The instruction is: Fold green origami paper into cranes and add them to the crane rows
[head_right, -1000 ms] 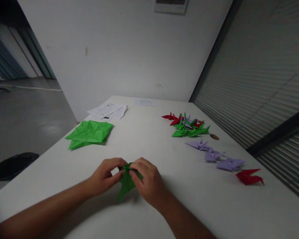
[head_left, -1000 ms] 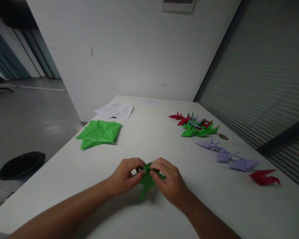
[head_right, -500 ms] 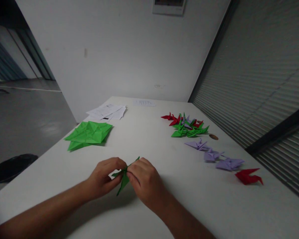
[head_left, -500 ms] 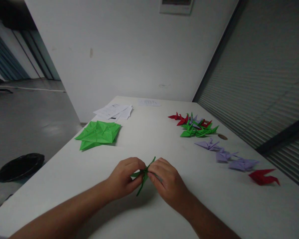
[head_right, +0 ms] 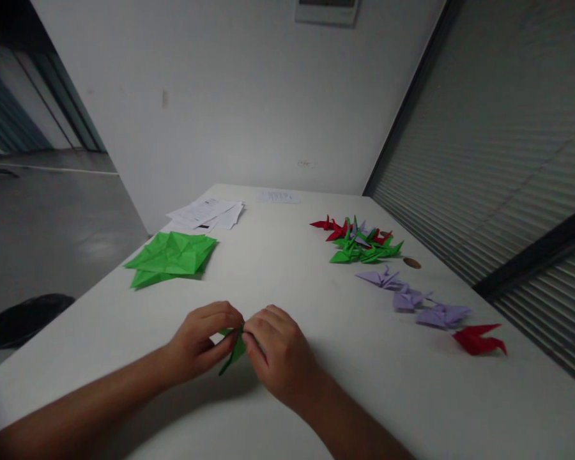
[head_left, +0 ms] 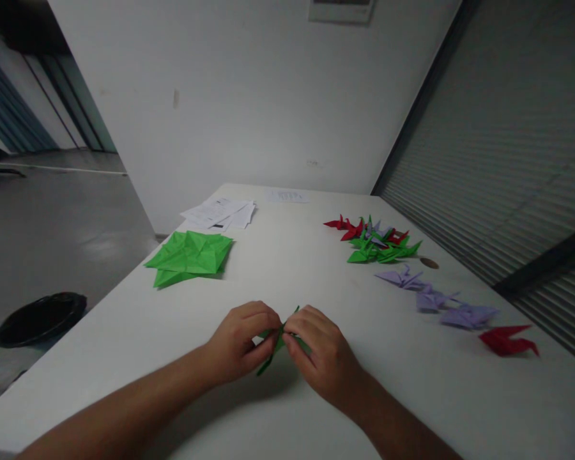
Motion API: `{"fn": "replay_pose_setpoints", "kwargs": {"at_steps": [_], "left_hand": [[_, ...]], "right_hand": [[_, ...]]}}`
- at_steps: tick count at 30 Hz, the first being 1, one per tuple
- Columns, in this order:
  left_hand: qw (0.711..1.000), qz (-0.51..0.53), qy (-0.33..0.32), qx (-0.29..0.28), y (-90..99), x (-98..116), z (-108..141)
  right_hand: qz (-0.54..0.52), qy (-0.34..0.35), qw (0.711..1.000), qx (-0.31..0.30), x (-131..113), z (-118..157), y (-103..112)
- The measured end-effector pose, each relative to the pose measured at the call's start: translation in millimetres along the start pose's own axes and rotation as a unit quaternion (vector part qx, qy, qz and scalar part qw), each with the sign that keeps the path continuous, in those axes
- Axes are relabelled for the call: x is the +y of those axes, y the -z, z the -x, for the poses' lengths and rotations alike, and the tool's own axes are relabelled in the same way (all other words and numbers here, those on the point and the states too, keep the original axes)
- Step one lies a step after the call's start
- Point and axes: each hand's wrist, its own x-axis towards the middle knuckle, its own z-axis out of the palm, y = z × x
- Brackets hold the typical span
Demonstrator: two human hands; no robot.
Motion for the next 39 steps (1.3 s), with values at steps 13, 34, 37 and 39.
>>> {"fn": "replay_pose_setpoints", "kwargs": {"at_steps": [13, 34, 37, 39], "left_hand": [[1.0, 0.0, -0.002, -0.008, 0.3, 0.9, -1.3], [0.995, 0.034, 0.083, -0.031, -3.2, -0.2, 0.2], [0.993, 0.049, 0.102, -0.032, -4.6, -2.8, 1.2], [0.992, 0.058, 0.111, -0.031, -5.3, -3.8, 1.8]], "right_hand": [[0.02, 0.002, 1.0, -0.019, -0.1, 0.2, -1.0], [-0.016, -0.045, 0.999, 0.016, 2.1, 4.1, -3.5], [-0.017, -0.049, 0.998, 0.033, 1.3, 4.4, -4.0], [-0.016, -0.052, 0.998, 0.042, 1.4, 4.9, -4.7]]}}
